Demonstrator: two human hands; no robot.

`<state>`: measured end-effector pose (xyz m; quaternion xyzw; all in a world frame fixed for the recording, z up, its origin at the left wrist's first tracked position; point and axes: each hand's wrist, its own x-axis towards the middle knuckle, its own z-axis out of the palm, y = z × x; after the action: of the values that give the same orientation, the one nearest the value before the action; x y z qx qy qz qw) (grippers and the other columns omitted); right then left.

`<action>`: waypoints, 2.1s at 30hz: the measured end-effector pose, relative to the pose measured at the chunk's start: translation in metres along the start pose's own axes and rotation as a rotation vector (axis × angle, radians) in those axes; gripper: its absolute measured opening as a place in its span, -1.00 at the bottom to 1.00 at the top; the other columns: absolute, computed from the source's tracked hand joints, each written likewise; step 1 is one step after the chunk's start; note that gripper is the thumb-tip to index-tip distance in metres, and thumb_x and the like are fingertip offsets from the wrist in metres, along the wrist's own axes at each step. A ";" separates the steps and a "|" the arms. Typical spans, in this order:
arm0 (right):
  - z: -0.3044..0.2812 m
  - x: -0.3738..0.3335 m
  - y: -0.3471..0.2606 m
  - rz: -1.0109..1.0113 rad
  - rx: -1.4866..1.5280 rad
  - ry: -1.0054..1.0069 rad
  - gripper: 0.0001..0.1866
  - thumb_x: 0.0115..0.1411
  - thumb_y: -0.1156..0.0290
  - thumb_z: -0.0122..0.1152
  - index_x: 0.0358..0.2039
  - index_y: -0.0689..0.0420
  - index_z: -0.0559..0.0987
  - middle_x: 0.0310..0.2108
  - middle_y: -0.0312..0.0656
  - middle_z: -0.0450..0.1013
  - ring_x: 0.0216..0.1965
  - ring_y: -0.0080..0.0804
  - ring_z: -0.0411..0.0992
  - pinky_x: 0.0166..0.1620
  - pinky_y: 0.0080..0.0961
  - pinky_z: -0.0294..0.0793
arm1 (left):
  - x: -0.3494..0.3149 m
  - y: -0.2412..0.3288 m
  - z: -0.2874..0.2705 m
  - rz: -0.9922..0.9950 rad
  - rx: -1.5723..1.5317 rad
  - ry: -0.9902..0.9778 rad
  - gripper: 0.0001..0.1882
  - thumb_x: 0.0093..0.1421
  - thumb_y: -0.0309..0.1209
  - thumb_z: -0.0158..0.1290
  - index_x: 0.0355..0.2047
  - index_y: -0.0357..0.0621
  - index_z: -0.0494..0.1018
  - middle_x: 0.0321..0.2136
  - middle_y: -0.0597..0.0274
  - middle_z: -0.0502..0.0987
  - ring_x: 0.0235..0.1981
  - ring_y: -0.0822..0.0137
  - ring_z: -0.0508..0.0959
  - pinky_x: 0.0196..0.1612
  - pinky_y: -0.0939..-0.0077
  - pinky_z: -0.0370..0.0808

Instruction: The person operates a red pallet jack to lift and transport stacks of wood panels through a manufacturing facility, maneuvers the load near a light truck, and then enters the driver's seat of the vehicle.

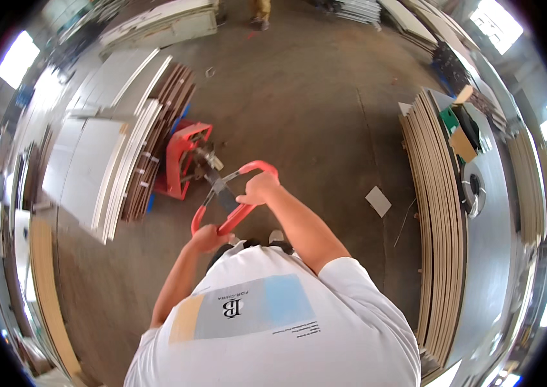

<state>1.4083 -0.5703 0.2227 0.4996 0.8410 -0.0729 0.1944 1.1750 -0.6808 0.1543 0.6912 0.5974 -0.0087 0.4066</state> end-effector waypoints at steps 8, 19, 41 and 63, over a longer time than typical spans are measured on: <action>-0.004 -0.071 -0.082 -0.002 0.052 -0.032 -0.19 0.39 -0.42 -0.20 -0.23 -0.02 0.83 -0.21 -0.24 0.73 -0.01 -0.20 0.65 0.09 -0.14 0.58 | -0.082 -0.056 0.018 0.265 0.021 0.067 -0.31 0.24 0.26 0.18 0.02 -0.11 0.66 -0.16 -0.09 0.72 -0.05 -0.10 0.69 0.05 0.05 0.55; -0.099 -0.375 -0.207 0.269 0.196 -0.102 -0.09 0.47 -0.41 -0.44 -0.38 -0.08 0.82 -0.45 -0.27 0.67 -0.21 -0.19 0.66 -0.03 -0.24 0.56 | -0.397 0.062 -0.065 0.366 0.205 -0.132 -0.24 0.23 0.32 0.11 0.11 -0.08 0.63 -0.08 -0.01 0.72 0.00 -0.07 0.69 0.07 0.04 0.57; 0.129 -0.742 0.820 0.098 0.304 -0.020 -0.09 0.25 -0.59 -0.15 -0.18 0.03 0.77 -0.40 -0.18 0.67 -0.27 -0.15 0.65 -0.14 -0.16 0.55 | 0.069 0.975 0.347 0.360 0.294 -0.146 -0.40 0.22 0.25 0.18 -0.07 0.00 0.64 -0.25 0.01 0.71 -0.14 -0.07 0.69 -0.03 0.03 0.56; -0.171 -0.478 1.071 0.295 0.496 0.075 -0.28 0.13 -0.47 0.22 -0.35 0.03 0.76 -0.49 -0.18 0.64 -0.37 -0.17 0.64 -0.21 -0.24 0.52 | 0.384 1.122 -0.034 0.566 0.286 -0.175 -0.57 0.24 0.12 0.23 -0.28 0.02 0.63 -0.48 0.05 0.68 -0.04 0.06 0.68 0.45 0.18 0.15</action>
<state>2.4979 -0.3792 0.6470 0.6513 0.7222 -0.2286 0.0434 2.2035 -0.2967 0.6051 0.8765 0.3371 -0.0386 0.3414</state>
